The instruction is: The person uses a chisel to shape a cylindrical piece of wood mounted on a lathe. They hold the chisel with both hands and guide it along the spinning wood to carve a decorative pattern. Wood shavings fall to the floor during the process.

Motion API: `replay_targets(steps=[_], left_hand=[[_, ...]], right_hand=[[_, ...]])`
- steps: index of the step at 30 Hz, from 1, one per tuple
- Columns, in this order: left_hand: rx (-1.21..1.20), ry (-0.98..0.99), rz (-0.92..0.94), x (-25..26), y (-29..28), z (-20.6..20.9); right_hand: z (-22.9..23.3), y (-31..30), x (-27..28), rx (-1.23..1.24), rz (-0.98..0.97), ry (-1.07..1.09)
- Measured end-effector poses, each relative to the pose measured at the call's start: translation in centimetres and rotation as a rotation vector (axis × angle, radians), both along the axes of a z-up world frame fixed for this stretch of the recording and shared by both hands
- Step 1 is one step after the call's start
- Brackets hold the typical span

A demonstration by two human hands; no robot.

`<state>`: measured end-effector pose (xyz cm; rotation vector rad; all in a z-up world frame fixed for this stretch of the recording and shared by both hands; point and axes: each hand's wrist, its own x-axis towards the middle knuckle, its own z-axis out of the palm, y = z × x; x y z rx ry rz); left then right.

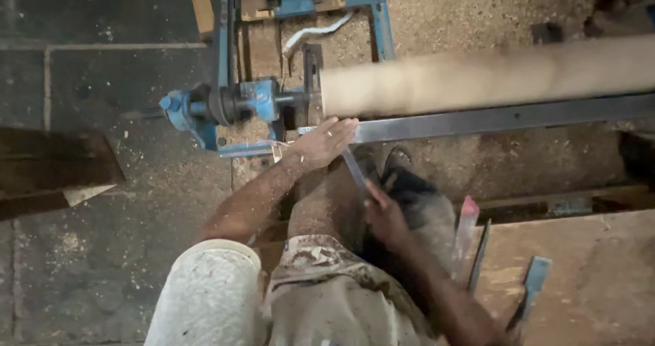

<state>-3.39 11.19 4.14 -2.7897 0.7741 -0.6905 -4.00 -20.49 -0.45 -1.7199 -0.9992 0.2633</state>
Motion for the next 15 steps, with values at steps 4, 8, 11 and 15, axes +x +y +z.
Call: replay_targets(steps=[4, 8, 11, 15], left_hand=[[-0.084, 0.0, -0.1, 0.8, -0.1, -0.4], [-0.116, -0.02, -0.046, -0.7, -1.1, -1.1], [-0.056, -0.03, -0.04, 0.3, 1.0, 0.4], [-0.069, -0.042, -0.01, -0.2, 0.2, -0.4]], right_hand=[[1.4, 2.7, -3.9, -0.218, -0.253, 0.809], [1.8, 4.5, -7.3, -0.188, -0.364, 0.781], [4.1, 6.9, -6.1, -0.214, -0.392, 0.734], [5.8, 6.6, -5.6, -0.185, -0.302, 0.642]])
